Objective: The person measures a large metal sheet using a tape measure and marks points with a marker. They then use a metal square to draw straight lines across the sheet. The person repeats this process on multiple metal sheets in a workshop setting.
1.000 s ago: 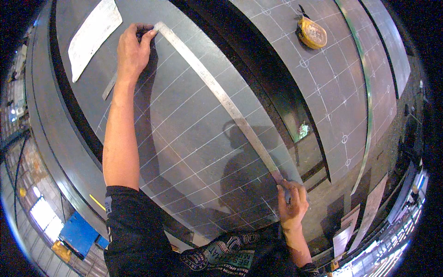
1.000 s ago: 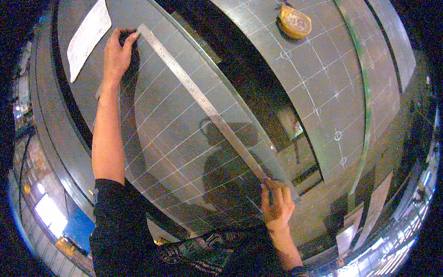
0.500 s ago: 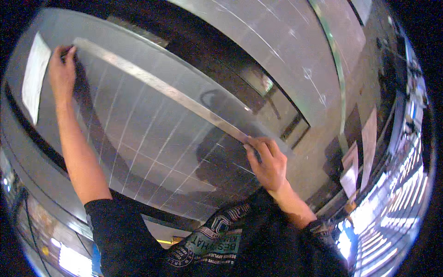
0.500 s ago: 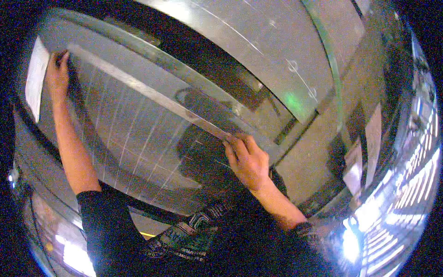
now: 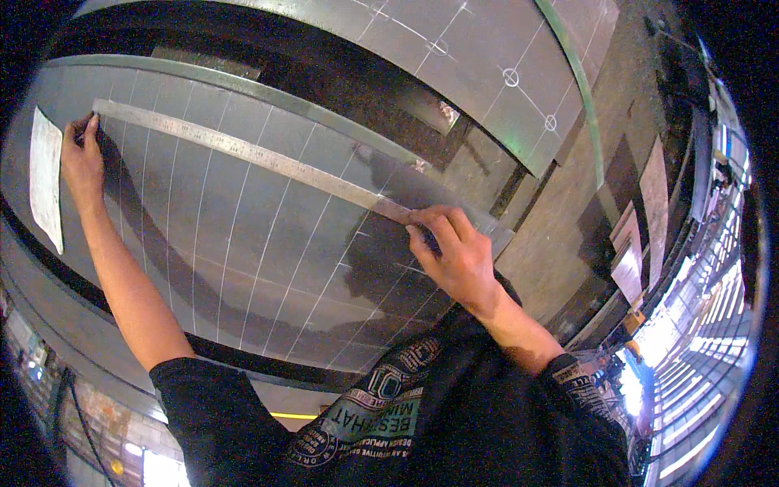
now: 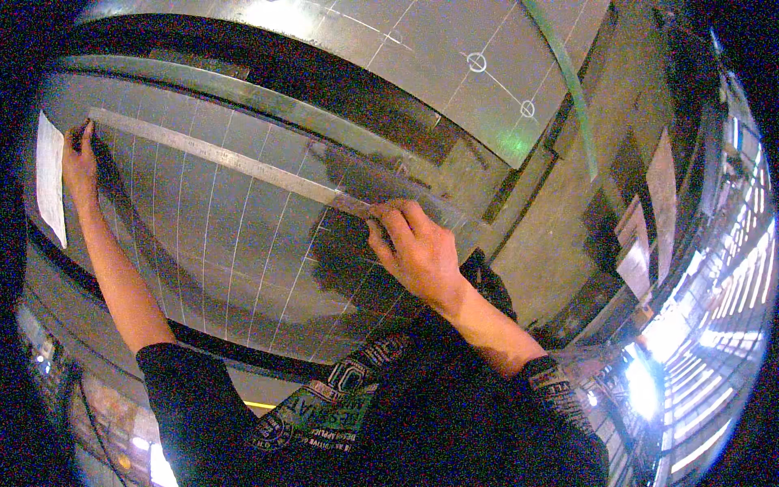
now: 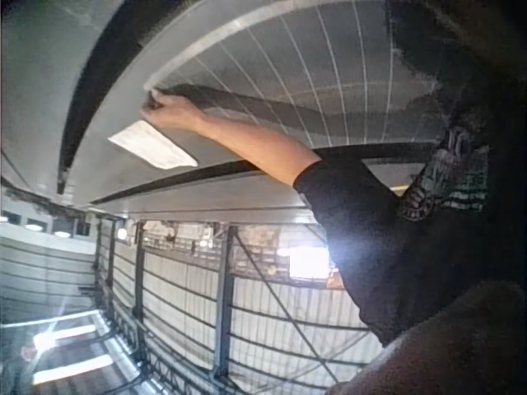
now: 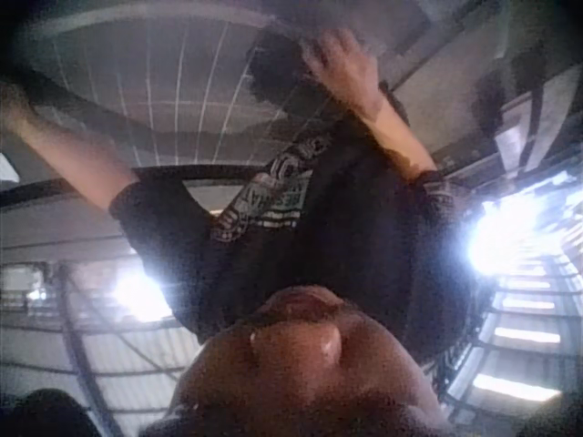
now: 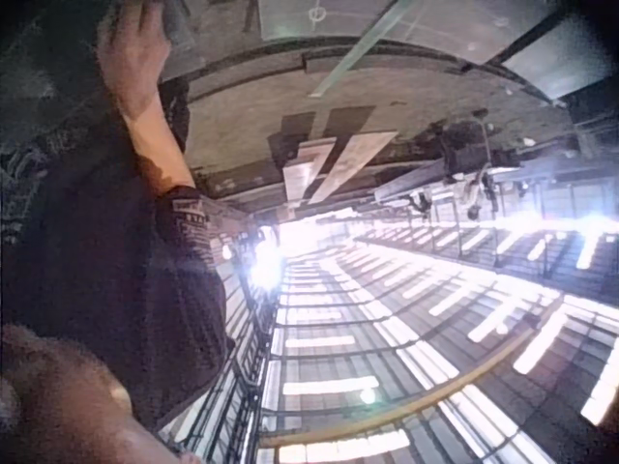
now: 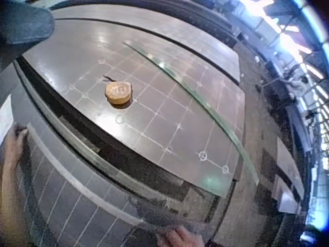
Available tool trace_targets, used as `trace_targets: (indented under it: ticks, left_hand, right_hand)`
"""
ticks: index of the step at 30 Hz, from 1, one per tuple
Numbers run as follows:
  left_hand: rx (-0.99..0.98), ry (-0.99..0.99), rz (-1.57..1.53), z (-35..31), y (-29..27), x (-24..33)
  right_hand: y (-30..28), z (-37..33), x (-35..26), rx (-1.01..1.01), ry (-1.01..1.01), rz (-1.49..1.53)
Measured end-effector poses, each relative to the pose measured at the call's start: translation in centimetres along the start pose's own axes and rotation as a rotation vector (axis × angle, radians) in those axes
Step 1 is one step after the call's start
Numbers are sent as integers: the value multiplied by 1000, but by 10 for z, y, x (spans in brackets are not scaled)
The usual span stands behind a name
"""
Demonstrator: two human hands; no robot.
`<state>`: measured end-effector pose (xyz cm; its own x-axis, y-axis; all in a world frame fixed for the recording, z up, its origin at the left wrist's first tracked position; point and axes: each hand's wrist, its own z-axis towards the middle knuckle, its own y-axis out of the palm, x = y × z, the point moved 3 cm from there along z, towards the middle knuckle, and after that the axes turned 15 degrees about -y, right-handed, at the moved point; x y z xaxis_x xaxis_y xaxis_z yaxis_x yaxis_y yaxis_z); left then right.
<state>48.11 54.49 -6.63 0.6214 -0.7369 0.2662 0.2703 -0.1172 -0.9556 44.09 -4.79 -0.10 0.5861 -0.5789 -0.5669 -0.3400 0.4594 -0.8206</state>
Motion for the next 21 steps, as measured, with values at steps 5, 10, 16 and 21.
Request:
trace_targets:
  ticks: [5, 10, 16, 21]
  left_hand:
    - [-17, -1, -14, 2, 2, -1]
    - [-26, -34, -18, 6, 4, -7]
    - [-52, -33, 54, 8, 2, -3]
    - [-69, -20, 72, -17, -12, 28]
  right_hand:
    - [1, 3, 0, 7, 4, 9]
    - [1, 2, 0, 5, 6, 11]
    - [0, 4, -1, -19, 11, -2]
    - [-2, 8, -3, -51, 37, -16]
